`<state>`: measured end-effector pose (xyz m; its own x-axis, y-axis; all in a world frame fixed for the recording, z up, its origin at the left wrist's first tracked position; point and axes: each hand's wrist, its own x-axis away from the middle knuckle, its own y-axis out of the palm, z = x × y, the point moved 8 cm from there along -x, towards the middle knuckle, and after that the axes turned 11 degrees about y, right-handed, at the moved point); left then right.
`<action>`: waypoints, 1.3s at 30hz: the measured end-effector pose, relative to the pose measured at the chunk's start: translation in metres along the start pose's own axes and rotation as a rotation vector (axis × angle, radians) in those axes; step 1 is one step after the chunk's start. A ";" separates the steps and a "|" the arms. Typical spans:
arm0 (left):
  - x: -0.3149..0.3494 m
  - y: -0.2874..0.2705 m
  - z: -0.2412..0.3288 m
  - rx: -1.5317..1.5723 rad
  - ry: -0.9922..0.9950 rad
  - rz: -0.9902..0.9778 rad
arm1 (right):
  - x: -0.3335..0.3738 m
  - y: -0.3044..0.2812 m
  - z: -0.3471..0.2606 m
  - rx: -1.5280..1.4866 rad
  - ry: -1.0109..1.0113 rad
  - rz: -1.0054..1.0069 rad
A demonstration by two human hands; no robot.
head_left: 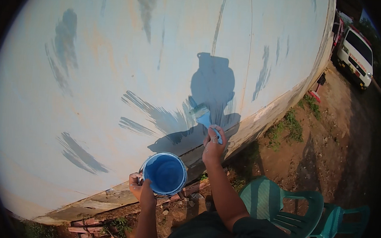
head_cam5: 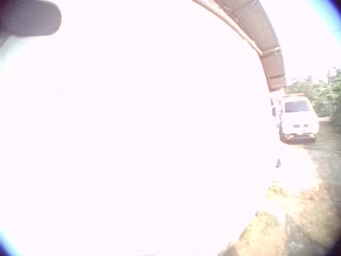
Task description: The person paints an exterior wall with light blue paint using a brush, dipping it into a small bucket of paint and applying it to the wall.
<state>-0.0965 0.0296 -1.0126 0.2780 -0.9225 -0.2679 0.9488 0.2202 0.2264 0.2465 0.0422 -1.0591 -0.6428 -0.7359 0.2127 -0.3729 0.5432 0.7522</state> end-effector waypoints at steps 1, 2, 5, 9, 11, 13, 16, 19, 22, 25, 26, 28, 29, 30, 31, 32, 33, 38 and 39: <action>0.001 -0.001 -0.001 0.050 0.003 -0.011 | 0.003 0.006 -0.010 0.004 0.000 0.005; -0.002 -0.007 -0.003 0.051 0.003 -0.009 | 0.004 0.019 -0.024 -0.041 -0.074 -0.087; -0.008 -0.023 -0.008 -0.017 -0.006 -0.042 | 0.004 0.001 -0.024 0.011 -0.122 -0.065; -0.010 -0.036 -0.003 0.001 0.034 -0.029 | -0.016 -0.117 0.040 0.270 -0.203 0.532; -0.016 -0.065 0.005 -0.049 0.044 0.007 | 0.007 -0.110 0.073 0.264 0.015 0.611; -0.020 -0.082 0.011 -0.084 0.030 0.024 | 0.020 -0.108 0.094 0.252 0.213 0.707; -0.029 -0.104 0.017 -0.130 0.102 0.034 | 0.012 -0.075 0.103 0.148 0.258 0.600; -0.038 -0.110 0.038 -0.185 0.152 0.054 | 0.023 -0.009 0.064 0.001 0.123 0.410; -0.032 -0.114 0.043 -0.113 0.153 0.128 | 0.024 0.028 0.013 -0.216 -0.058 -0.008; -0.034 -0.117 0.034 -0.137 0.109 0.093 | 0.023 0.025 -0.002 -0.269 -0.091 -0.011; -0.034 -0.117 0.029 -0.155 0.119 0.105 | 0.021 0.006 0.000 -0.196 -0.102 0.081; -0.033 -0.119 0.021 -0.155 0.115 0.090 | 0.018 -0.037 0.028 -0.062 -0.033 0.304; -0.031 -0.117 0.018 -0.157 0.109 0.074 | 0.020 -0.063 0.047 0.000 0.041 0.437; -0.030 -0.114 0.019 -0.152 0.108 0.076 | 0.018 -0.081 0.065 0.053 0.086 0.496; -0.029 -0.111 0.020 -0.139 0.101 0.089 | 0.018 -0.095 0.082 0.107 0.133 0.555; -0.027 -0.110 0.021 -0.129 0.096 0.105 | 0.019 -0.096 0.094 0.109 0.134 0.551; -0.026 -0.106 0.021 -0.125 0.096 0.105 | 0.021 -0.092 0.109 0.108 0.200 0.553; -0.029 -0.102 0.007 -0.170 0.074 0.104 | 0.044 0.015 0.104 0.025 0.127 0.340; -0.027 -0.104 0.006 -0.178 0.066 0.106 | 0.060 0.044 0.090 -0.012 0.075 0.219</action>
<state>-0.2036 0.0301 -1.0233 0.3816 -0.8695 -0.3136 0.9235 0.3731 0.0893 0.1314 0.0576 -1.0694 -0.6555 -0.6295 0.4171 -0.2223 0.6887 0.6901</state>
